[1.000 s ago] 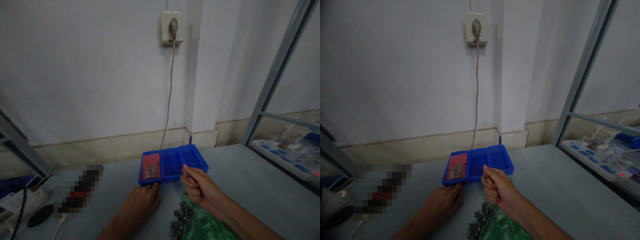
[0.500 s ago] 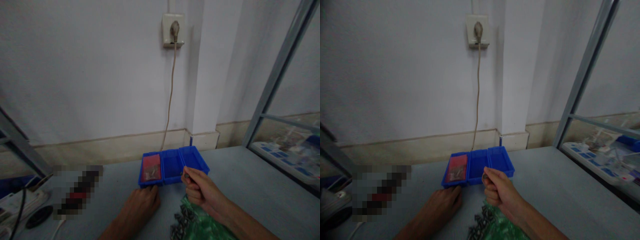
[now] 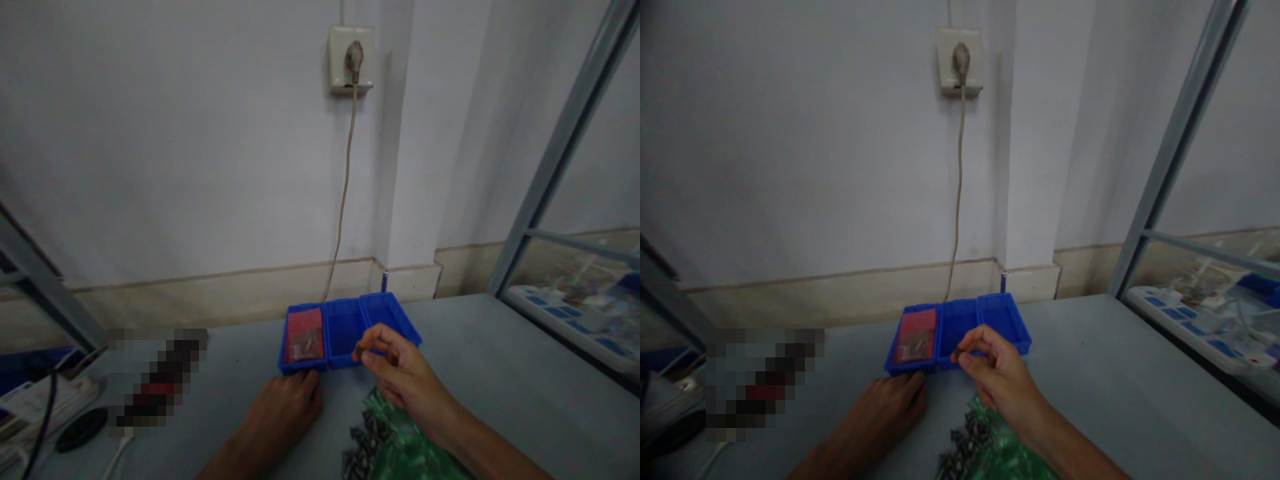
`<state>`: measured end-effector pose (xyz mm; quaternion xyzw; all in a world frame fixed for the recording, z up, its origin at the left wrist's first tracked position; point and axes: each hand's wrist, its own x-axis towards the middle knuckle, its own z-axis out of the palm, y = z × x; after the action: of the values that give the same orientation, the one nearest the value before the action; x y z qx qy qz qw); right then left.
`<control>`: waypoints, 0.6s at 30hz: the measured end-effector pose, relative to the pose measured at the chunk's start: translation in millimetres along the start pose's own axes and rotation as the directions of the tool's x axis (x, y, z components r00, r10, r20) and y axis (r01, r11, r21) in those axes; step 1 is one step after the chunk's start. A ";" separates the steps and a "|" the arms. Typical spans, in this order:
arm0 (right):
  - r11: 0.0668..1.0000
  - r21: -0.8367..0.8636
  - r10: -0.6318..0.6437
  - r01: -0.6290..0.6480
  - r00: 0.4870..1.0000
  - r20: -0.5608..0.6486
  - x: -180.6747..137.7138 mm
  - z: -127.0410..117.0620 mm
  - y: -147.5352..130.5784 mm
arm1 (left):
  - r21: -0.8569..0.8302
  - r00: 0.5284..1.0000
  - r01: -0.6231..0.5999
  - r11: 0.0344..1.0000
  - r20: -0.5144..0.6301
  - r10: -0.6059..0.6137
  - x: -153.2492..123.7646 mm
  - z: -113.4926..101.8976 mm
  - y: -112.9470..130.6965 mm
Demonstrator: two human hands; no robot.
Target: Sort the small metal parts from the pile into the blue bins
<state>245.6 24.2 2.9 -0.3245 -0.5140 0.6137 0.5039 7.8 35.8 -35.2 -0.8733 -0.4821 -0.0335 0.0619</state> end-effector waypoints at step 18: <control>0.972 0.202 0.123 -0.121 0.992 0.004 0.0 1.8 -0.7 | 0.012 0.998 -0.036 0.999 -0.046 0.036 -1.0 3.3 -0.8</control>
<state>244.1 23.7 4.0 -0.3052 -0.4259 0.6911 0.4978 6.5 35.9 -38.5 -0.8804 -0.4650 -0.0498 0.0788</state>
